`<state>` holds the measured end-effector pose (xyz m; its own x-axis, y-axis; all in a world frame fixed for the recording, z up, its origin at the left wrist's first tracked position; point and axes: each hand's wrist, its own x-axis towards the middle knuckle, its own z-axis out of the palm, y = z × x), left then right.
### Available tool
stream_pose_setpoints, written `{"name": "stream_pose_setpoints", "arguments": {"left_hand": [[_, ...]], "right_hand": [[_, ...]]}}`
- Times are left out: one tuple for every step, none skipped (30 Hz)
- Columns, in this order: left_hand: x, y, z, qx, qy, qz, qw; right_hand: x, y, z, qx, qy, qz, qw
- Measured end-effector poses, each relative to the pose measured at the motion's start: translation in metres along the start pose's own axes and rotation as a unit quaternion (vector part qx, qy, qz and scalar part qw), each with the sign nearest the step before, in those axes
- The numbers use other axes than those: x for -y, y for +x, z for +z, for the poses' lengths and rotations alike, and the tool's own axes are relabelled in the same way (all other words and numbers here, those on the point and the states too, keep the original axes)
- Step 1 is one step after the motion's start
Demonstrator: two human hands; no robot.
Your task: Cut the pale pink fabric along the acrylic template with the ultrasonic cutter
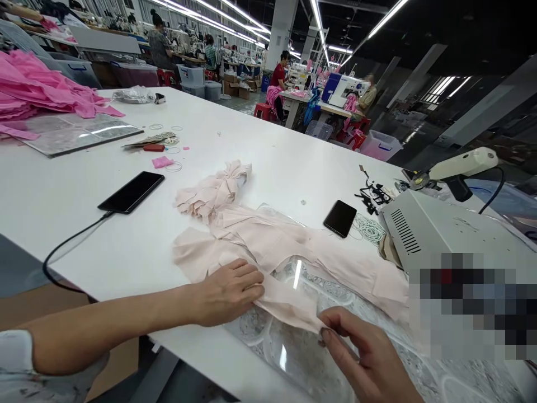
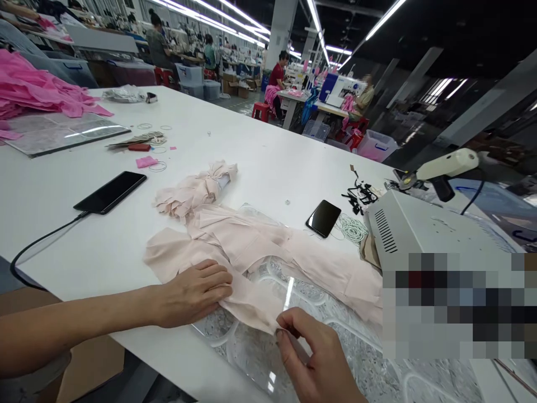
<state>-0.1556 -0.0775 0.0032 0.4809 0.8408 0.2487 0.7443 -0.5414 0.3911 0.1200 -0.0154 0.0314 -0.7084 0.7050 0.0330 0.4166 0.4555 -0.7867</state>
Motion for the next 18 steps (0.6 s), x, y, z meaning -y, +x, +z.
{"name": "stream_pose_setpoints", "arguments": {"left_hand": [[0.000, -0.001, -0.002, -0.013, -0.026, -0.022, 0.999], [0.000, -0.003, -0.004, -0.026, -0.050, -0.042, 0.998], [0.002, -0.005, -0.009, -0.040, -0.067, -0.059, 0.995], [0.005, -0.007, -0.015, -0.049, -0.073, -0.069, 0.994], [0.009, -0.008, -0.022, -0.053, -0.077, -0.082, 0.992], [0.016, -0.007, -0.031, -0.056, -0.081, -0.097, 0.990], [0.024, -0.005, -0.041, -0.050, -0.084, -0.117, 0.988], [0.033, 0.000, -0.050, -0.041, -0.089, -0.157, 0.983], [0.043, 0.006, -0.060, -0.021, -0.078, -0.191, 0.978], [0.055, 0.014, -0.068, 0.003, -0.047, -0.210, 0.977], [0.066, 0.023, -0.074, 0.024, -0.005, -0.230, 0.973], [0.077, 0.033, -0.079, 0.024, 0.018, -0.235, 0.972], [0.087, 0.042, -0.081, 0.017, 0.036, -0.236, 0.971], [0.095, 0.050, -0.082, 0.006, 0.056, -0.236, 0.970], [0.100, 0.058, -0.080, -0.009, 0.074, -0.234, 0.969], [0.103, 0.064, -0.077, -0.022, 0.088, -0.229, 0.969], [0.104, 0.070, -0.072, -0.032, 0.097, -0.217, 0.971], [0.102, 0.075, -0.066, -0.039, 0.102, -0.192, 0.975]], "right_hand": [[0.004, 0.004, -0.005, 0.005, 0.027, 0.024, 0.999], [0.007, 0.008, -0.009, 0.005, 0.062, 0.046, 0.997], [0.009, 0.013, -0.013, 0.003, 0.100, 0.067, 0.993], [0.011, 0.019, -0.016, 0.004, 0.140, 0.087, 0.986], [0.012, 0.026, -0.018, 0.008, 0.173, 0.104, 0.979], [0.013, 0.034, -0.019, 0.013, 0.198, 0.118, 0.973], [0.013, 0.043, -0.019, 0.017, 0.211, 0.126, 0.969], [0.012, 0.055, -0.019, 0.016, 0.209, 0.128, 0.969], [0.010, 0.067, -0.017, 0.000, 0.202, 0.131, 0.971], [0.007, 0.080, -0.015, -0.015, 0.194, 0.134, 0.972], [0.002, 0.093, -0.014, -0.033, 0.180, 0.139, 0.973], [-0.004, 0.104, -0.013, -0.055, 0.162, 0.145, 0.975], [-0.011, 0.113, -0.015, -0.085, 0.139, 0.151, 0.975], [-0.020, 0.119, -0.019, -0.122, 0.114, 0.155, 0.974], [-0.028, 0.120, -0.024, -0.162, 0.087, 0.153, 0.971], [-0.036, 0.116, -0.032, -0.203, 0.062, 0.147, 0.966], [-0.045, 0.108, -0.041, -0.240, 0.037, 0.143, 0.959], [-0.052, 0.095, -0.051, -0.275, 0.014, 0.141, 0.951]]}}
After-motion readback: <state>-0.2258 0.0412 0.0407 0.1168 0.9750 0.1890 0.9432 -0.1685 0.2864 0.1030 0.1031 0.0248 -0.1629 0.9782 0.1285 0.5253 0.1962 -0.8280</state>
